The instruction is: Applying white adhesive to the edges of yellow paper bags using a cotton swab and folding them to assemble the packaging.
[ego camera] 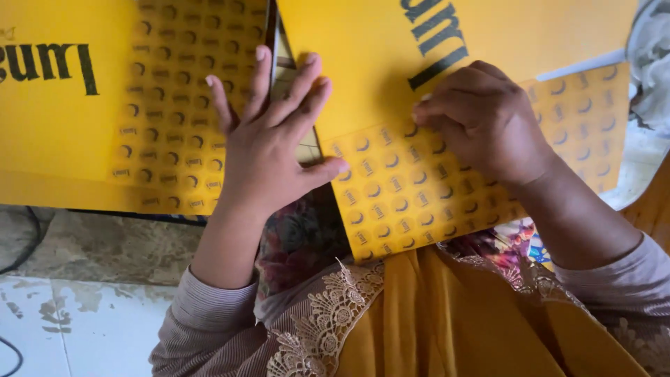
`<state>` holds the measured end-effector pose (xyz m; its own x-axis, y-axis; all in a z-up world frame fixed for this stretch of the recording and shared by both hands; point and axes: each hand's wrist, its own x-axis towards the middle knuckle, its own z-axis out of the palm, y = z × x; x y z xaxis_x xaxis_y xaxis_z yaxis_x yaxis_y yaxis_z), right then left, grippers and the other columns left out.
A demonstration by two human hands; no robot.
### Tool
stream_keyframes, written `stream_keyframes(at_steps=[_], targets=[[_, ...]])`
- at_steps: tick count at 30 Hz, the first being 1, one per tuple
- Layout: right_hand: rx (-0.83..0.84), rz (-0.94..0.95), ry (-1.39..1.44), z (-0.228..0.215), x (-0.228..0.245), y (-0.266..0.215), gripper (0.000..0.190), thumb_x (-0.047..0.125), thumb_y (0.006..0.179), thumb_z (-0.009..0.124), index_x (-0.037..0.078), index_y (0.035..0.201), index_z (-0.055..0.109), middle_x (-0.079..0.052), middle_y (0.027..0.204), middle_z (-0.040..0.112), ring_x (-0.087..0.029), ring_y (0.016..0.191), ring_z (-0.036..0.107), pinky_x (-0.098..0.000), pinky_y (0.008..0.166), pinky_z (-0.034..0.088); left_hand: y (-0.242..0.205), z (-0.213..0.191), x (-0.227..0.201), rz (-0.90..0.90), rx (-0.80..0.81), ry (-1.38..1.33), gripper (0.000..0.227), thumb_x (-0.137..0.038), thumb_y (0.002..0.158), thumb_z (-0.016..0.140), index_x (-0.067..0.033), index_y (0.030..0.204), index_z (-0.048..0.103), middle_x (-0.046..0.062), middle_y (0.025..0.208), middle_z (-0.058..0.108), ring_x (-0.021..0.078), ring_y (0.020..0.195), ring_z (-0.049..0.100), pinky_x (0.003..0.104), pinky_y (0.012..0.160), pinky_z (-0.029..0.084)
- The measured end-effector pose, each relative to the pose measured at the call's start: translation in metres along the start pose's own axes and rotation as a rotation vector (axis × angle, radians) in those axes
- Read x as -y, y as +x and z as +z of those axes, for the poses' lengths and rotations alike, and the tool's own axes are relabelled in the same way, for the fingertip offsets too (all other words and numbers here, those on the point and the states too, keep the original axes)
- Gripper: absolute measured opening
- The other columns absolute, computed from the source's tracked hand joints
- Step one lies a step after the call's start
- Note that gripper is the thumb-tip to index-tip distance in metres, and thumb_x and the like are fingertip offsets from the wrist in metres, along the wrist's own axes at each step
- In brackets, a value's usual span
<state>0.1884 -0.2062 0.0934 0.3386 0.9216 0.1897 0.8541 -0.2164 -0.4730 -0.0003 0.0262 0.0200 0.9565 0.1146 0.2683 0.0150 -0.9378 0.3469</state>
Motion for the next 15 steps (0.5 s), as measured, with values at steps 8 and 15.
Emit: stream_keyframes(at_steps=[8, 15], targets=[[0.019, 0.014, -0.07, 0.001, -0.002, -0.002, 0.011, -0.009, 0.091, 0.088, -0.002, 0.097, 0.082, -0.009, 0.093, 0.07, -0.022, 0.08, 0.059, -0.0361, 0.075, 0.051, 0.005, -0.012, -0.008, -0.06, 0.056, -0.141, 0.091, -0.066, 0.09, 0.084, -0.0174, 0.161, 0.056, -0.009, 0.167, 0.027, 0.0277, 0.154, 0.003, 0.07, 0.112, -0.016], [0.009, -0.039, 0.022, 0.02, 0.019, 0.013, 0.015, -0.005, 0.085, 0.089, 0.001, 0.095, 0.081, -0.009, 0.097, 0.07, -0.023, 0.087, 0.063, -0.0382, 0.084, 0.053, 0.005, -0.006, -0.009, -0.086, 0.085, -0.125, 0.097, -0.066, 0.085, 0.087, -0.0181, 0.162, 0.051, -0.011, 0.167, 0.021, 0.0316, 0.156, 0.008, 0.077, 0.116, -0.006]])
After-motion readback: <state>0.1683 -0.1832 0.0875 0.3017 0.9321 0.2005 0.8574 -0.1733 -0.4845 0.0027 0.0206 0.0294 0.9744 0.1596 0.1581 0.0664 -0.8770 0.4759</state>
